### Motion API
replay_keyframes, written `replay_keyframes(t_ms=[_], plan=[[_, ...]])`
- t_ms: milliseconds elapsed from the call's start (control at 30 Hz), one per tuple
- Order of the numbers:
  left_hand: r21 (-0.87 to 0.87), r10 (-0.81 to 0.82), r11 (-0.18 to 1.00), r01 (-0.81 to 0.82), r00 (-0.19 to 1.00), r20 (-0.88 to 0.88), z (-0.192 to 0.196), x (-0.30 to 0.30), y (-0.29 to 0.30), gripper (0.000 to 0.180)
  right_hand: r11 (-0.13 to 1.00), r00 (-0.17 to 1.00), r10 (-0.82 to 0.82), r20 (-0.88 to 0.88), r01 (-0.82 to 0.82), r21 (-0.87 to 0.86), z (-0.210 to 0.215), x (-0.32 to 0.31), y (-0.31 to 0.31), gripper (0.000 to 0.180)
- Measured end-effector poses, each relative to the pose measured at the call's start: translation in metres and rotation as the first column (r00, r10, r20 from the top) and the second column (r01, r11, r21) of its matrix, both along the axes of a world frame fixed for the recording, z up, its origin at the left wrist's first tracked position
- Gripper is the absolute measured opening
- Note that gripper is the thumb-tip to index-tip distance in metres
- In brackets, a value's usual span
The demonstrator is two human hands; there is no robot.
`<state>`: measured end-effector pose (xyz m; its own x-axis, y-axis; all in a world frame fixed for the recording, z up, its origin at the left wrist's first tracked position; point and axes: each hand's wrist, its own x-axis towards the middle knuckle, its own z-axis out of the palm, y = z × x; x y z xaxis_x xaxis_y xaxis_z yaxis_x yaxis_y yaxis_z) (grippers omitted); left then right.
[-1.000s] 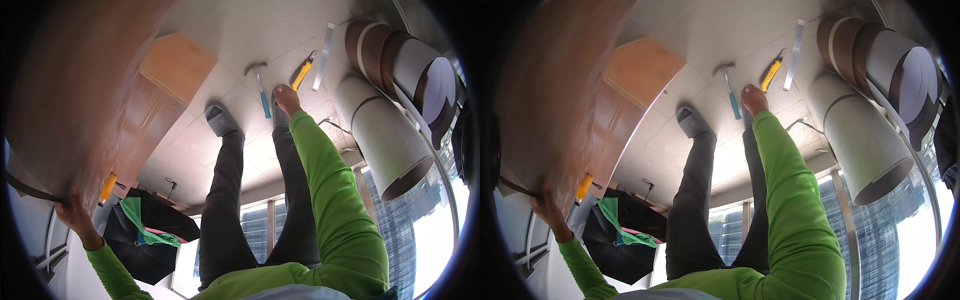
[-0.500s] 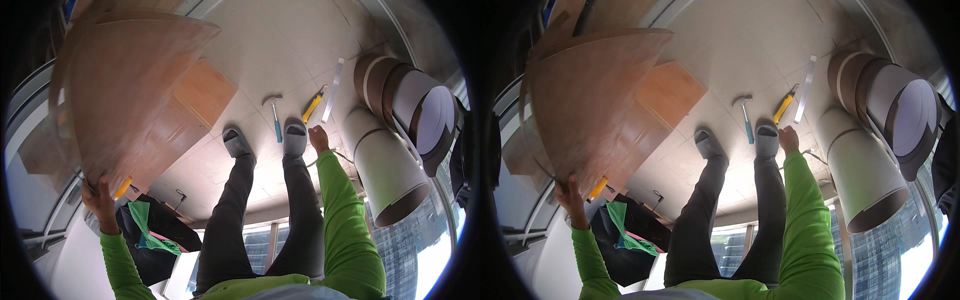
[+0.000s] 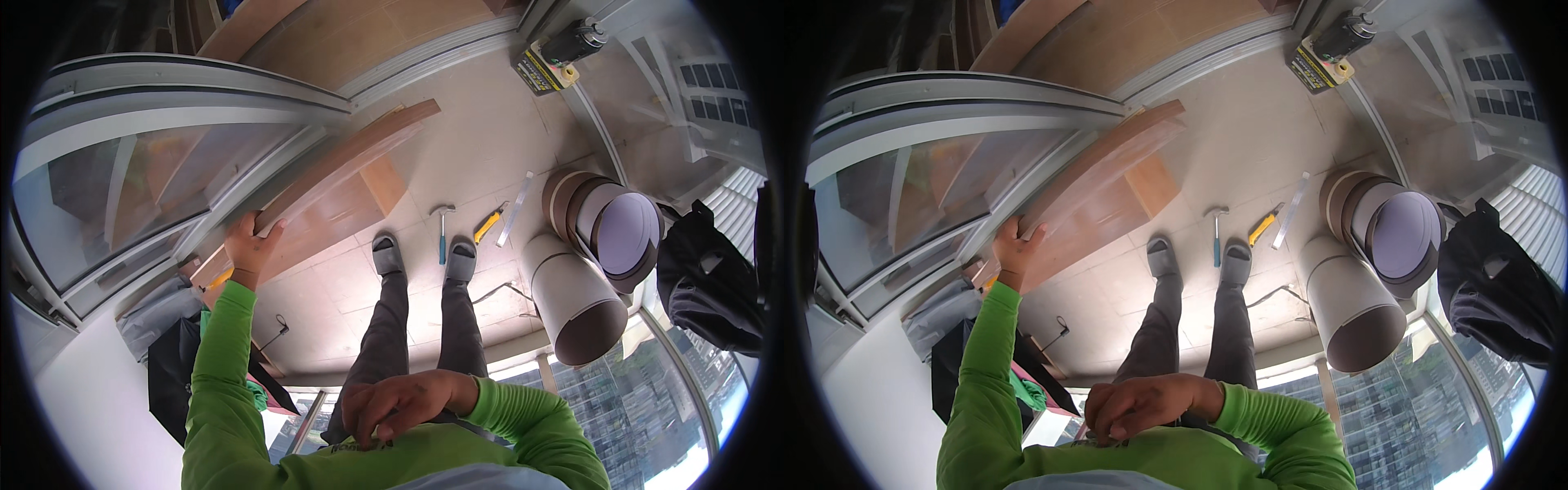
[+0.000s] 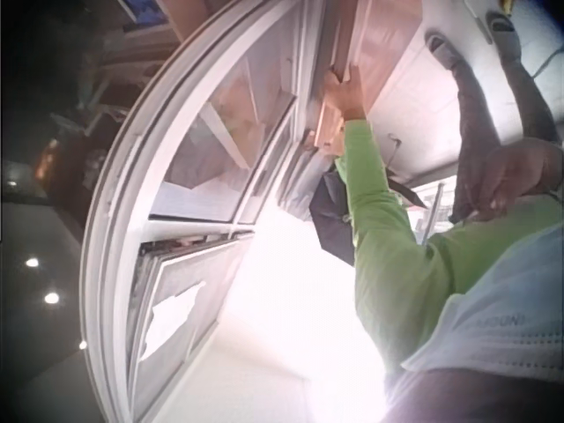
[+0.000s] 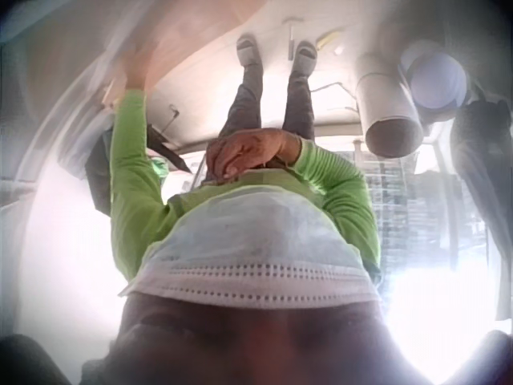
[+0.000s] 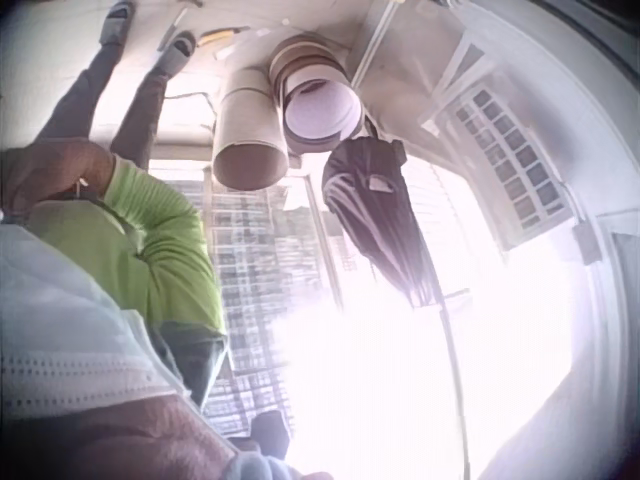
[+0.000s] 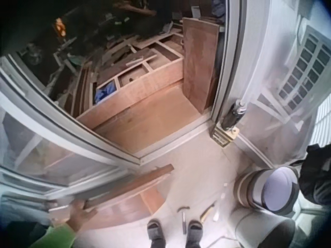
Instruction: The person assembles a wooden furniture piece by attaching a curved wooden strip to a flat board. They use a hammer to tap the strip into place, apply glue from a yellow bottle, and use a utility knife to trim the strip. The person also uses a hammer to secure the strip further.
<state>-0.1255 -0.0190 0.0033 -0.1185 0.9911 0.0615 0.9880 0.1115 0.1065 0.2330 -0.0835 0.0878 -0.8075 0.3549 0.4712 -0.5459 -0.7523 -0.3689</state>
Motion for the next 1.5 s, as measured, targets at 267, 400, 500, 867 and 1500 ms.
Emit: replay_keyframes(t_ms=[267, 400, 500, 867, 1500], plan=[[-0.037, 0.027, 0.999, -0.028, 0.999, -0.034, 0.0, 0.004, -0.004, 0.05, 0.971, 0.935, -0.224, -0.276, 0.238, 0.019, 0.141, -0.024, 0.025, 0.035], [-0.056, 0.01, 0.998, -0.013, 0.998, -0.06, -0.006, -0.007, -0.007, 0.053, 0.921, 0.911, 0.076, -0.404, 0.091, 0.379, 0.136, -0.034, 0.017, 0.032], [-0.057, 0.024, 0.998, -0.028, 0.997, -0.074, 0.002, -0.008, -0.003, 0.053, 0.902, 0.953, 0.123, -0.276, 0.009, 0.432, 0.163, -0.026, 0.036, 0.033], [-0.085, 0.002, 0.996, 0.006, 0.996, 0.091, 0.011, -0.005, -0.007, 0.052, 0.879, 0.997, 0.054, -0.056, -0.021, 0.476, 0.262, -0.076, 0.069, 0.03], [-0.121, 0.127, 0.987, -0.101, 0.963, 0.236, -0.002, -0.003, -0.028, 0.039, 0.999, -0.698, -0.013, 0.716, 0.017, 0.034, 0.076, 0.221, -0.077, 0.038]])
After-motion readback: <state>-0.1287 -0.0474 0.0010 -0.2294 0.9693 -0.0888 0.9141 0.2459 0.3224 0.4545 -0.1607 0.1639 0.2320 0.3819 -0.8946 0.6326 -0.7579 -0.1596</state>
